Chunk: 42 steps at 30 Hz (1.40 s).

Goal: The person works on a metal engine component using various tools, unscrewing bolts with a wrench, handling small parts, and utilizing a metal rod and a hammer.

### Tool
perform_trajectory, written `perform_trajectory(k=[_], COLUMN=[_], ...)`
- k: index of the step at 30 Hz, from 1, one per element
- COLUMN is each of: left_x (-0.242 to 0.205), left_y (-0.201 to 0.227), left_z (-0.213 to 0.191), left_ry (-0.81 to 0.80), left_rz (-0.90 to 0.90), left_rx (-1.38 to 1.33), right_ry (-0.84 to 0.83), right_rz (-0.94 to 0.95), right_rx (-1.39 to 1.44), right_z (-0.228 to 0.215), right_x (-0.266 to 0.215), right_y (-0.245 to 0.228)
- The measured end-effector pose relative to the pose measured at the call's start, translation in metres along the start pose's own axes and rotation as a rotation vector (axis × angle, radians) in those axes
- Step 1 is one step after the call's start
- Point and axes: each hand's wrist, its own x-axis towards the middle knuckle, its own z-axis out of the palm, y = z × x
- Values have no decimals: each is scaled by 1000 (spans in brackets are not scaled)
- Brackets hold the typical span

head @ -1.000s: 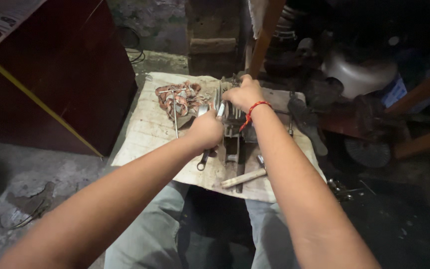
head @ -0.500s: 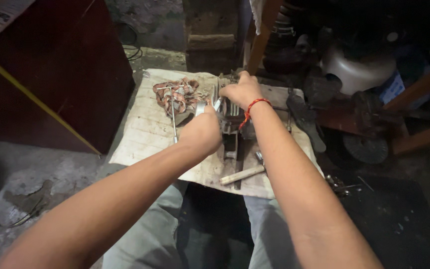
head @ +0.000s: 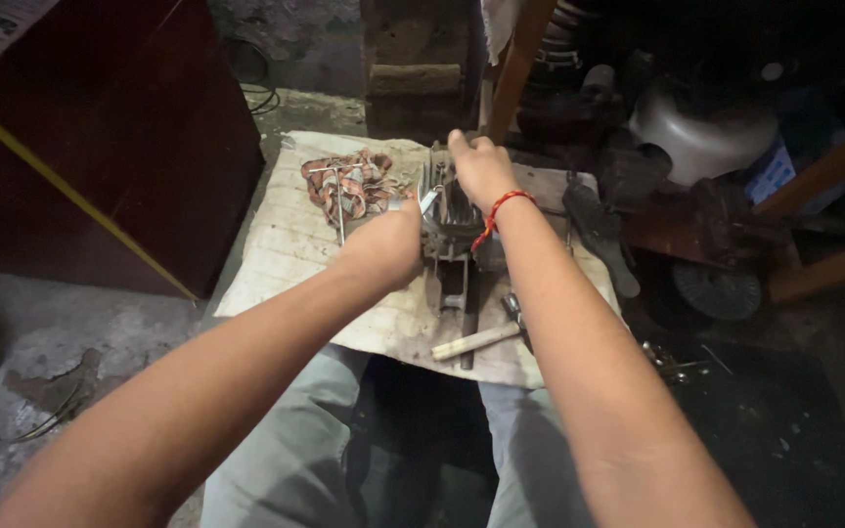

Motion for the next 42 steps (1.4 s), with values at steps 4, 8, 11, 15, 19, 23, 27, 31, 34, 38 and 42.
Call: perform_trajectory(k=[4,8,11,15,19,23,27,31,34,38,42], left_x=[4,7,11,23,37,56,85,116,126,112,86], left_y=[-8,-15,-24,-40,-52,-59,-69,-76,-75,-69,-62], left_z=[-6,-13,-17,-25,-35,-48,-44,-20,-15,-30,-51], left_ry=[1,-13,-5,-21,-10,-59,24,264,318,146,83], left_rz=[42,85,140,233,317,403,267,143,107,117,253], left_rx=[48,48,92,184,341,511,525,414,380,435,247], right_ry=[-54,-48,-50,-112,-57,-66,-80,-53,-70,-86,-89], right_rz=[-50,-105,-118,-96,-91,-41,-15,-14,10,9,63], right_rx=[-57,-108,-130,-138,-108,-182,-206,-246,-271,-304,-279], right_z=[1,7,7,4,2,-3,-5,-2,-2,-12,-13], right_x=[12,24,25,14,1,-8,-14,-13,-15,-28,-31], right_y=[9,20,22,14,8,-3,-8,-8,-14,-25,-32])
